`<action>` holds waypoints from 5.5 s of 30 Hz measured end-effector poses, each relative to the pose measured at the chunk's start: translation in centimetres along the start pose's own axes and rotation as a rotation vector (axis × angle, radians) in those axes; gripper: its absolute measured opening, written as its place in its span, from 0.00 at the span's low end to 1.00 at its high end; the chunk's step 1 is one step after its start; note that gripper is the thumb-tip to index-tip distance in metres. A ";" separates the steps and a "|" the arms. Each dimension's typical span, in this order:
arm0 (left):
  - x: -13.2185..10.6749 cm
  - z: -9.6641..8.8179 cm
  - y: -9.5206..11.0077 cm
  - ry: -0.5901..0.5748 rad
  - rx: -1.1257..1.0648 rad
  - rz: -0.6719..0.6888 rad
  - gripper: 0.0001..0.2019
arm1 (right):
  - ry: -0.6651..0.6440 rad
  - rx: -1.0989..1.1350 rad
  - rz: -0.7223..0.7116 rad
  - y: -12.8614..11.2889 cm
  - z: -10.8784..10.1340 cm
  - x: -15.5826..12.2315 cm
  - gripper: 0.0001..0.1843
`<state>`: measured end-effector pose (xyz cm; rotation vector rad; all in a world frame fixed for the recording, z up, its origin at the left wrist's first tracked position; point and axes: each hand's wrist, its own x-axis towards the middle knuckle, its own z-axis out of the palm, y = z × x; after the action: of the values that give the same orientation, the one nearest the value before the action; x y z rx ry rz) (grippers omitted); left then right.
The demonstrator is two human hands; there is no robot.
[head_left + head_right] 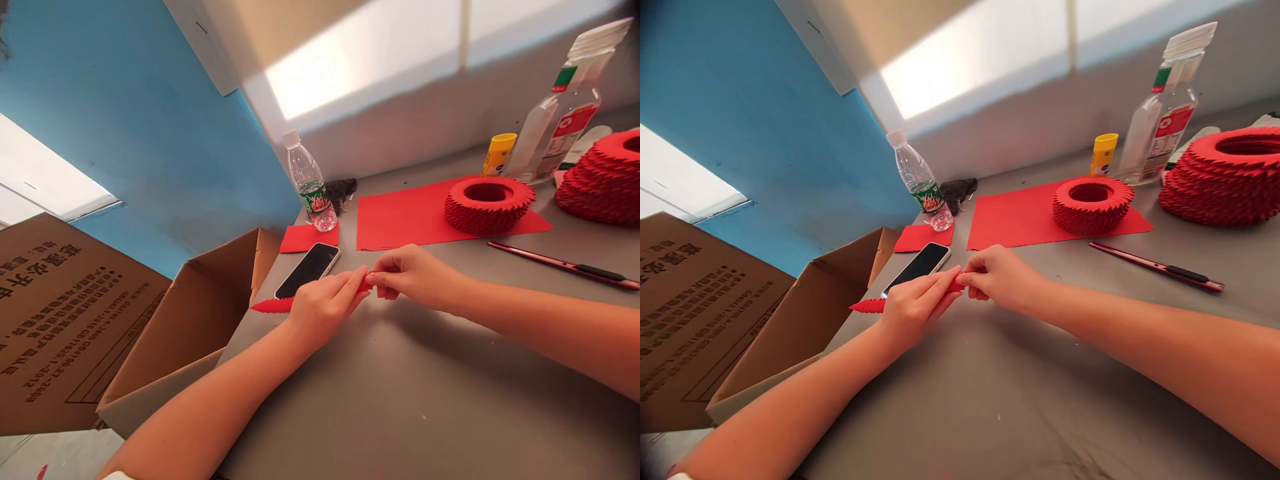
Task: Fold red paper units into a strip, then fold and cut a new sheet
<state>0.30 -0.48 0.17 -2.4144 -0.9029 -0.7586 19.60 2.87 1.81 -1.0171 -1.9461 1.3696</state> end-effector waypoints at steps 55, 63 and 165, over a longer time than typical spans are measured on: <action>-2.4 -2.4 -5.0 -0.733 -0.046 -0.880 0.35 | 0.390 -1.282 -0.061 2.3 -2.5 -1.8 0.18; -3.1 -3.4 -5.6 -0.792 -0.034 -0.939 0.39 | -0.112 -1.044 -0.473 0.4 5.1 2.4 0.15; 0.7 -1.2 -5.9 -0.736 -0.120 -0.950 0.46 | 0.022 -1.300 -0.807 1.7 6.6 4.1 0.11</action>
<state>-3.77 3.14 2.78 -2.2921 -2.4279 -0.1439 12.58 3.12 -1.91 -0.4963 -2.7216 -0.4605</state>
